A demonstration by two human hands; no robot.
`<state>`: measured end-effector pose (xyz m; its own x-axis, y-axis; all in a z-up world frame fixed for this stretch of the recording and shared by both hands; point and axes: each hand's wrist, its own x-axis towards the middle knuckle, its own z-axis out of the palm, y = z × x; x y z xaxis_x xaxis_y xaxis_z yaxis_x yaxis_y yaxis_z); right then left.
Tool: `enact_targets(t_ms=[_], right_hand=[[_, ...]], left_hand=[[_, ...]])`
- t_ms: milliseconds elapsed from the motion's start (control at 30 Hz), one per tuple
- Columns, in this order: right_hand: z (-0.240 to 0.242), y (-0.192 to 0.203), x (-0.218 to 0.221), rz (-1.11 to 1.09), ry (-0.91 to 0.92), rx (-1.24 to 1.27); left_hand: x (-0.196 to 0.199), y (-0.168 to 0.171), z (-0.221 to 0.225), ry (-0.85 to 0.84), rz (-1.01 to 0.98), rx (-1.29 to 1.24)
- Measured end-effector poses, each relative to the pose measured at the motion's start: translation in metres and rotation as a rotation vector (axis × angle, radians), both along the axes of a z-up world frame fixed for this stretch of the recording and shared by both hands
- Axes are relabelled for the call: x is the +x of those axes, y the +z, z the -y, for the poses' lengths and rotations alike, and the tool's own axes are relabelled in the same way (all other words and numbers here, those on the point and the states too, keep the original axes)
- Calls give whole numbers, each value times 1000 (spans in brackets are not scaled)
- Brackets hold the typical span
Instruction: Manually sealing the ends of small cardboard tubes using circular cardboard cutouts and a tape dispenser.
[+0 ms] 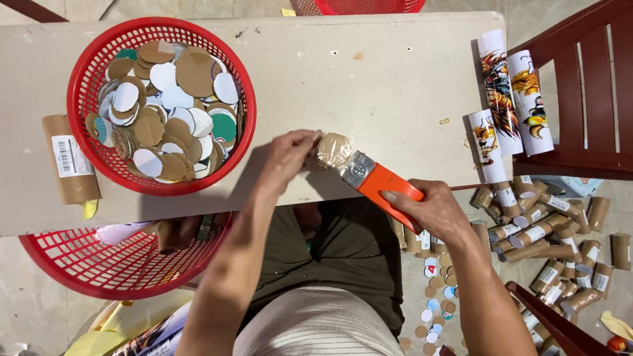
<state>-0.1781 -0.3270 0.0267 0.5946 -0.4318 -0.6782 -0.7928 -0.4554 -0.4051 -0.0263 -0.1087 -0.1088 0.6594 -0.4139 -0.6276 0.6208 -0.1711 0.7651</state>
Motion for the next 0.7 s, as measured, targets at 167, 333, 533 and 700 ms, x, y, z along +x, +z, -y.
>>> enact_targets(t_ms=[167,333,533,700], right_hand=[[5,-1,5,53,23,56],[6,10,13,22,68,-2],[2,23,19,-17,151,-48],[-17,11,5,267,628,-758]], left_hand=[[-26,-1,-7,97,665,135],[-48,33,20,37,1071,-36],[-51,-15,51,-3,1065,158],[-51,9,47,139,1237,233]])
